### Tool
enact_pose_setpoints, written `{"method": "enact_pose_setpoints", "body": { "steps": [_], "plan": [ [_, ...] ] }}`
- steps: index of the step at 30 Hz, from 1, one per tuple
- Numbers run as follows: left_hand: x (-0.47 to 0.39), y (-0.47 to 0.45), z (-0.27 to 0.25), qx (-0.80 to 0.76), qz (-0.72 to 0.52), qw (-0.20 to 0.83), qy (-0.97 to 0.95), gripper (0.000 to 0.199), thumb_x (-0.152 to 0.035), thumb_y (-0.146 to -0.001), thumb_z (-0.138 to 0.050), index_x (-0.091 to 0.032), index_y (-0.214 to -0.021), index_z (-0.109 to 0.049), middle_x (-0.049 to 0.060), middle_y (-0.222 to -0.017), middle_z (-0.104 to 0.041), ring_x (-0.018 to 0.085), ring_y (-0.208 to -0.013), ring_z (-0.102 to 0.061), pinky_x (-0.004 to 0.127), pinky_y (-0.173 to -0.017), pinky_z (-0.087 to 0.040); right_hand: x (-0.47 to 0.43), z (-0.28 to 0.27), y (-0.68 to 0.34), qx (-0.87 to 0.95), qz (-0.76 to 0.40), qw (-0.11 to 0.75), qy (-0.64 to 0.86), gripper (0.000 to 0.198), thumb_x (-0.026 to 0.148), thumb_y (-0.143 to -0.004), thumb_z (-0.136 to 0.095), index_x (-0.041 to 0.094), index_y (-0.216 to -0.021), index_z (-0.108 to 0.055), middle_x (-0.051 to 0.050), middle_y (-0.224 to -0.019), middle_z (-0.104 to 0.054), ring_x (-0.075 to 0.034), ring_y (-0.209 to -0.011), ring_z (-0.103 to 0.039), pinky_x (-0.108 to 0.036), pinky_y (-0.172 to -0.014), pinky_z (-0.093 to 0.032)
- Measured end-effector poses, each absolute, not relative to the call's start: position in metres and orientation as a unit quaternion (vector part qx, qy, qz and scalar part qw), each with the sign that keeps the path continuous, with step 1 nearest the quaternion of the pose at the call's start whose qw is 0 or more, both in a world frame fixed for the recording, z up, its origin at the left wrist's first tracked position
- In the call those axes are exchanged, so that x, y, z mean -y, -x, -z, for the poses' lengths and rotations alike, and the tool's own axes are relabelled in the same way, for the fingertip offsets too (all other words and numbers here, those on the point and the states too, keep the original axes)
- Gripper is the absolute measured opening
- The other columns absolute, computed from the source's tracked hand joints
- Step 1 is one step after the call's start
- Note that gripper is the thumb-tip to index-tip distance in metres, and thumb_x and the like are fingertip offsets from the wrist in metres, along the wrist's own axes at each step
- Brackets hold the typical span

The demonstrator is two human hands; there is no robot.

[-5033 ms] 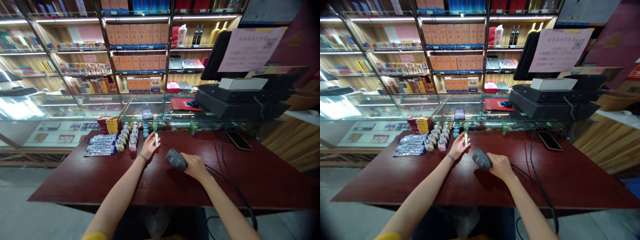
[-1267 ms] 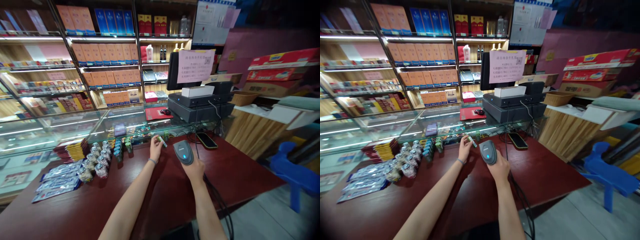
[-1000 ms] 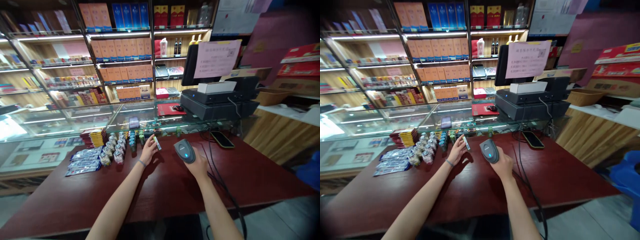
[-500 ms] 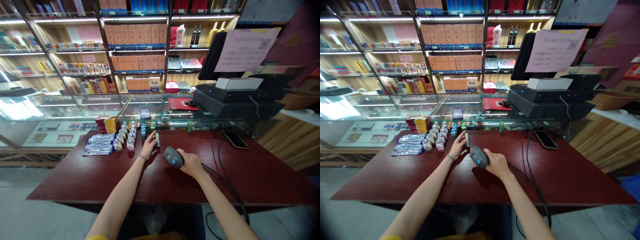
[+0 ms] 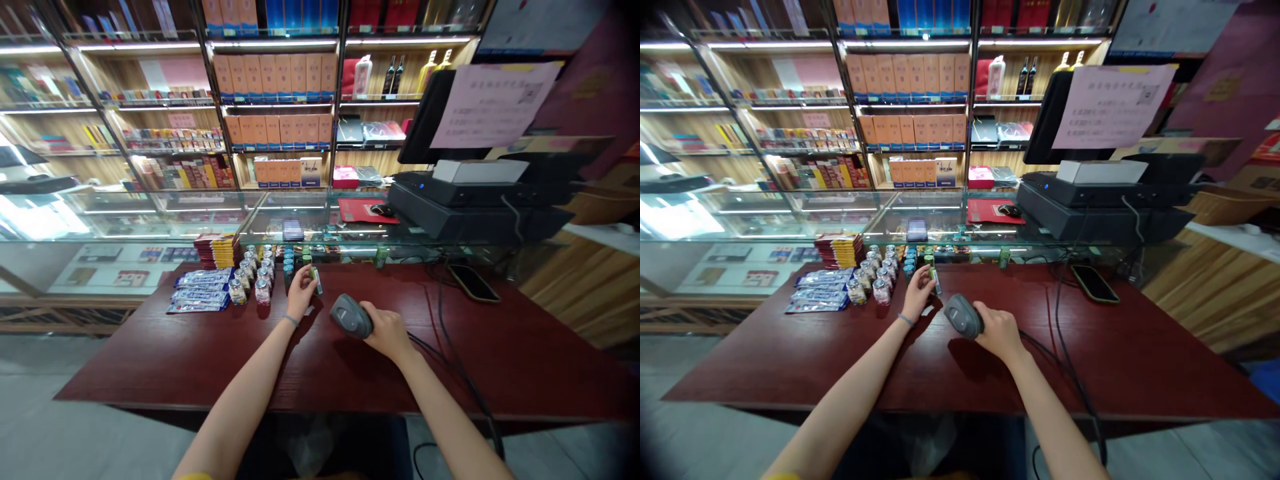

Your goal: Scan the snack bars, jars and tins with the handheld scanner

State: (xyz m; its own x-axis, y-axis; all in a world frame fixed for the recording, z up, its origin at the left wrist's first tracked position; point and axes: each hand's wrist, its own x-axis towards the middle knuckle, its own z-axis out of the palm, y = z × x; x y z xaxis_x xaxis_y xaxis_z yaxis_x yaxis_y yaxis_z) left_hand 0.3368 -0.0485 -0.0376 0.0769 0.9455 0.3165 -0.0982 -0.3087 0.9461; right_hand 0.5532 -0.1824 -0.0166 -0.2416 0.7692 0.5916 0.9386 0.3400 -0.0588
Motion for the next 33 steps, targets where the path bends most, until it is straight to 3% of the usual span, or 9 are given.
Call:
{"method": "enact_pose_setpoints", "body": {
  "steps": [4,7,17,33],
  "plan": [
    [0.051,-0.340,0.034,-0.443,-0.584,0.236,-0.638,0.036,-0.020,-0.083,-0.064,-0.021,-0.120,-0.060,0.010,-0.114,-0.060,0.020,-0.103,-0.058,0.037,-0.096,-0.047,0.182,0.016,-0.556,0.765,0.164,0.290,0.551,0.039,0.026,-0.071,-0.053,0.017,-0.109,-0.056,-0.002,-0.070,-0.070,-0.019,-0.063,-0.068,-0.026,-0.058,-0.038],
    [0.053,-0.343,0.032,-0.462,-0.566,0.169,-0.661,0.033,-0.016,-0.086,-0.059,-0.022,-0.118,-0.059,0.010,-0.112,-0.058,0.022,-0.107,-0.056,0.038,-0.097,-0.046,0.183,0.013,-0.557,0.763,0.148,0.295,0.556,0.036,0.026,-0.072,-0.054,0.017,-0.108,-0.056,-0.003,-0.072,-0.071,-0.019,-0.065,-0.068,-0.026,-0.059,-0.040],
    [0.040,-0.358,0.034,-0.529,-0.517,0.141,-0.659,0.032,-0.010,-0.084,-0.056,-0.020,-0.114,-0.055,0.011,-0.112,-0.054,0.024,-0.108,-0.055,0.039,-0.098,-0.045,0.184,0.011,-0.561,0.750,0.158,0.321,0.557,0.033,0.025,-0.074,-0.054,0.018,-0.105,-0.056,-0.001,-0.071,-0.071,-0.018,-0.063,-0.068,-0.026,-0.058,-0.040],
    [0.028,-0.368,0.040,-0.555,-0.511,0.150,-0.639,0.040,-0.010,-0.087,-0.049,-0.020,-0.127,-0.047,0.016,-0.135,-0.047,0.026,-0.129,-0.049,0.040,-0.104,-0.043,0.186,0.004,-0.562,0.738,0.190,0.354,0.542,0.033,0.021,-0.072,-0.051,0.017,-0.104,-0.056,0.000,-0.066,-0.069,-0.017,-0.058,-0.066,-0.025,-0.057,-0.040]
  ]
}}
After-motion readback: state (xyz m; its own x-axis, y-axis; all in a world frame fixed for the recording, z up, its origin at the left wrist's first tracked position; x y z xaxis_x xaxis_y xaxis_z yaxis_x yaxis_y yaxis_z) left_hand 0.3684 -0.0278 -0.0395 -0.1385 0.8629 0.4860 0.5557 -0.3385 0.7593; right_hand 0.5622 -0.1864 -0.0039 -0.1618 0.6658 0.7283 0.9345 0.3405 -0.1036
